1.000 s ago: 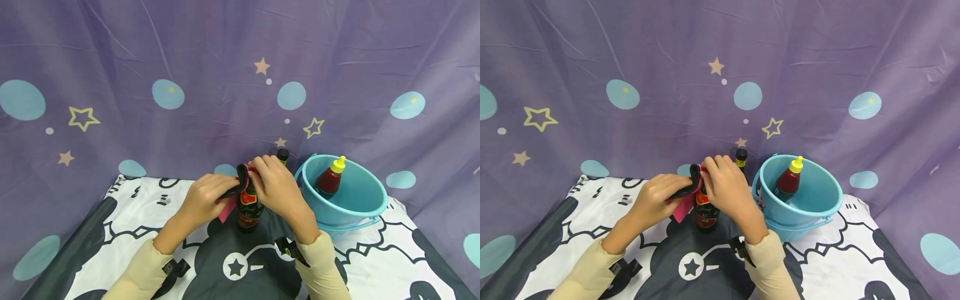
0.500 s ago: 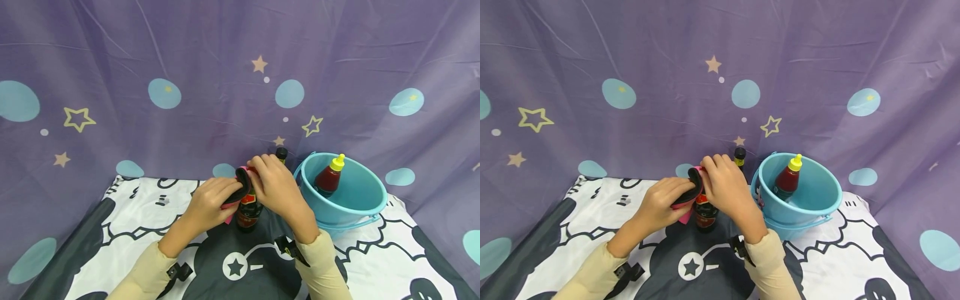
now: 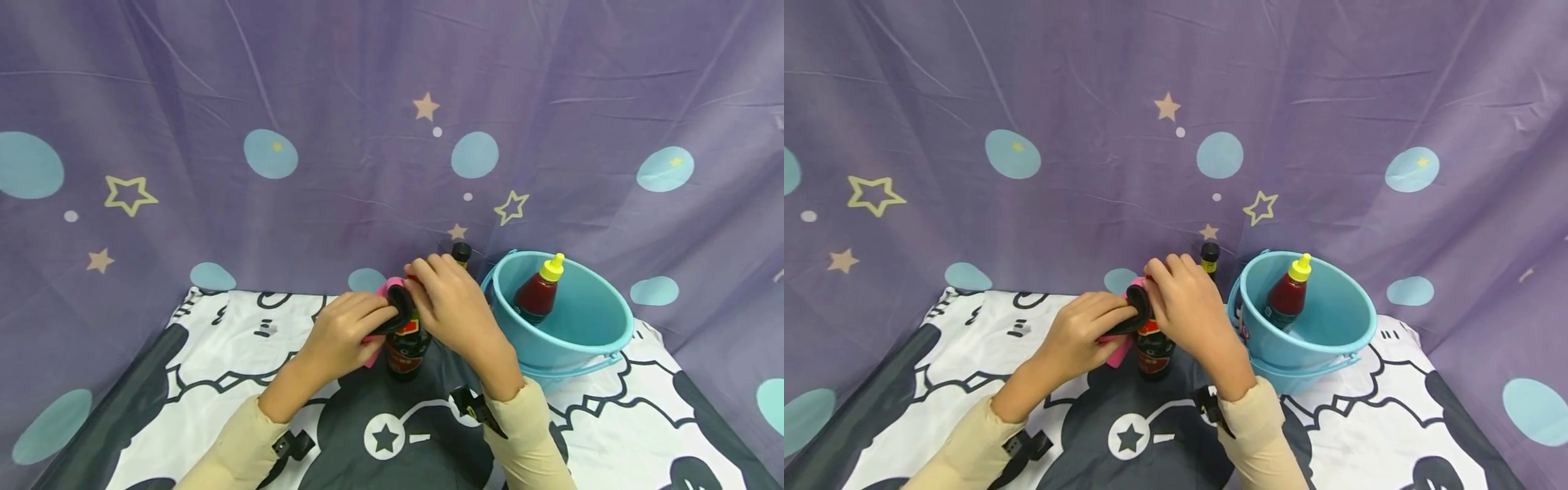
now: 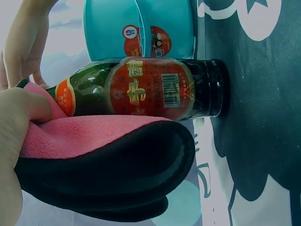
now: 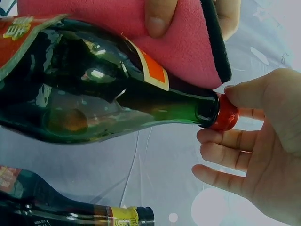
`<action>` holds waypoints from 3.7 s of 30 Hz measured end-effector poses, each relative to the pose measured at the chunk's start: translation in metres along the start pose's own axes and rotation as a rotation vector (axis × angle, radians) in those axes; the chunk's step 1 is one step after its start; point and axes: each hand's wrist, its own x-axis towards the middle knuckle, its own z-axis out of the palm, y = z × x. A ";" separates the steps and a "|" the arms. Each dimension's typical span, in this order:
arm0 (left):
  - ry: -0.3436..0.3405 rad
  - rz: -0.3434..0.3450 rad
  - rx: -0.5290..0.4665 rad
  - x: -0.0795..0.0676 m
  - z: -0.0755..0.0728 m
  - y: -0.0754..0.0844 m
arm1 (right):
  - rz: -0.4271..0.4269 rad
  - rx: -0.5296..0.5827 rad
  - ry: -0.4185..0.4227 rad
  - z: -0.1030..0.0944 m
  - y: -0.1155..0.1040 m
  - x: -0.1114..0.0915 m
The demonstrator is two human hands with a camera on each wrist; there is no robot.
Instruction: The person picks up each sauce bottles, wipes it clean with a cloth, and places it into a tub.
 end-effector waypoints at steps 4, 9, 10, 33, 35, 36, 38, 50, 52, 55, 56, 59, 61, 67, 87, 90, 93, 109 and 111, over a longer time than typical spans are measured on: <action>-0.003 0.006 0.010 0.000 -0.002 -0.001 | -0.017 -0.027 0.016 0.000 -0.002 0.001; -0.009 0.008 0.018 0.001 -0.003 -0.002 | -0.018 -0.034 0.038 0.001 -0.003 0.003; -0.011 0.008 0.020 0.001 -0.002 -0.002 | -0.016 -0.034 0.042 0.001 -0.003 0.003; -0.049 0.013 0.051 0.000 0.000 -0.001 | 0.027 -0.130 0.081 0.003 -0.003 -0.002; -0.043 0.017 0.053 0.000 0.000 -0.002 | 0.029 -0.126 0.080 0.003 -0.003 -0.002; -0.044 0.015 0.050 0.000 0.000 -0.002 | 0.029 -0.122 0.080 0.003 -0.004 -0.002; -0.047 0.011 0.043 -0.001 0.000 -0.002 | 0.029 -0.110 0.080 0.004 -0.004 -0.001; -0.132 0.025 0.086 -0.005 -0.004 -0.007 | 0.053 -0.073 0.054 0.005 -0.006 0.000; -0.153 0.022 0.090 -0.005 -0.004 -0.008 | 0.057 -0.074 0.053 0.004 -0.006 0.000; -0.195 0.013 0.095 -0.006 -0.004 -0.010 | 0.062 -0.077 0.052 0.004 -0.006 0.000; -0.211 0.009 0.094 -0.006 -0.004 -0.010 | 0.063 -0.078 0.052 0.004 -0.007 0.001; -0.257 -0.006 0.099 -0.007 -0.005 -0.011 | 0.063 -0.081 0.055 0.003 -0.007 0.001; -0.284 -0.013 0.099 -0.007 -0.005 -0.012 | 0.062 -0.081 0.057 0.003 -0.007 0.002; -0.351 -0.015 0.108 -0.007 -0.005 -0.013 | 0.071 -0.080 0.056 0.002 -0.006 0.003; -0.660 -0.074 0.139 -0.028 0.020 -0.004 | 0.055 -0.072 0.086 0.007 -0.007 0.000; -0.658 -0.081 0.125 -0.027 0.022 -0.001 | 0.058 -0.080 0.081 0.005 -0.005 -0.001; -0.653 -0.083 0.131 -0.026 0.024 -0.001 | 0.054 -0.104 0.082 0.003 -0.004 -0.002; -0.674 -0.105 0.102 -0.033 0.015 -0.003 | 0.035 -0.068 0.070 0.006 -0.009 -0.001; -0.671 -0.107 0.095 -0.032 0.013 -0.005 | 0.039 -0.062 0.076 0.006 -0.009 -0.001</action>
